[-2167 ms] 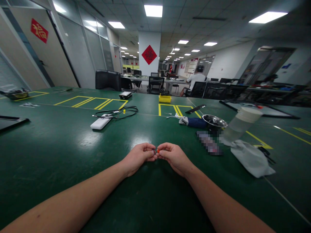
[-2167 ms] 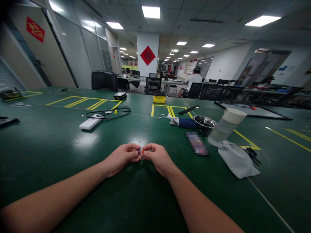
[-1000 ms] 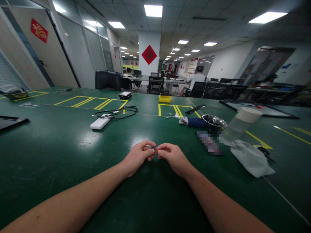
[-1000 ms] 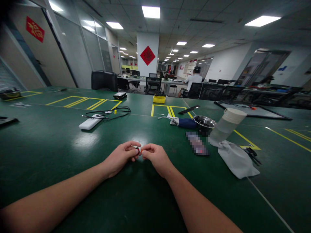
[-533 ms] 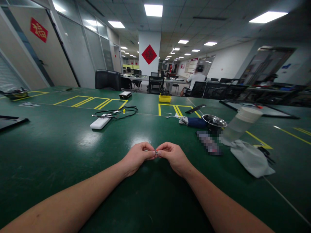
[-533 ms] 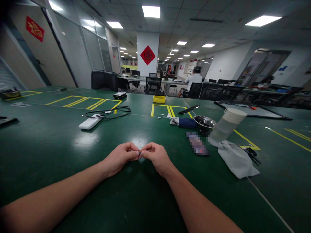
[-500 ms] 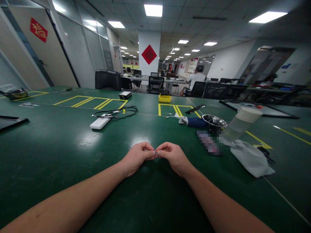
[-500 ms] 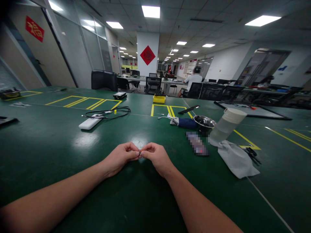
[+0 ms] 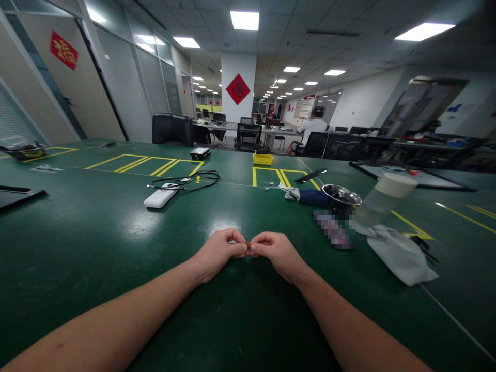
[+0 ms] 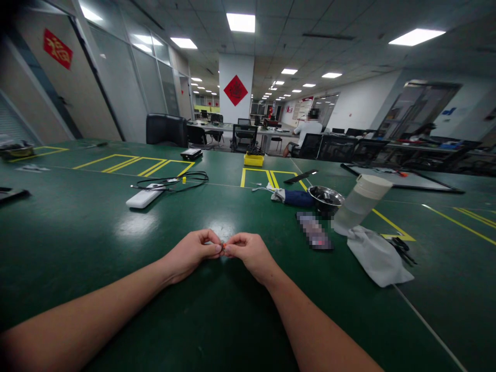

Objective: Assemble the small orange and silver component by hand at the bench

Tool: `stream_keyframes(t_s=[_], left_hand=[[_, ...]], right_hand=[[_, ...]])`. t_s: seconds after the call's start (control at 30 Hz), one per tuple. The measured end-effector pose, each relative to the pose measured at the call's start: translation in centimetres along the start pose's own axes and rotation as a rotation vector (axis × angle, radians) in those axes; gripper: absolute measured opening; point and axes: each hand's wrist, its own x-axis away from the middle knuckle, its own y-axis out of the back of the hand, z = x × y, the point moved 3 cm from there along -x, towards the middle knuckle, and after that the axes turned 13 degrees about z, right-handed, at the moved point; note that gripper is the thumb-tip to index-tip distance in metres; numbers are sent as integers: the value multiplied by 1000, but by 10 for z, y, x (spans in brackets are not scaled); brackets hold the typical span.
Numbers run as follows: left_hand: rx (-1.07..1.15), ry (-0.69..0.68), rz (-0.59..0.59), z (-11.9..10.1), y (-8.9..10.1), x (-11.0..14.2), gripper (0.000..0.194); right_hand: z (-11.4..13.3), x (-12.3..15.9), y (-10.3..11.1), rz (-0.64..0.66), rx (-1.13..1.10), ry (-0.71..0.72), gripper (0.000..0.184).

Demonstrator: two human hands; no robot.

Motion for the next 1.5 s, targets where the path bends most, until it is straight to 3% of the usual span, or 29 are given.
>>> stream_keyframes(t_s=[1.5], left_hand=[[39, -1, 53, -1, -1, 0, 12]], right_hand=[[5, 1, -3, 73, 21, 27, 18]])
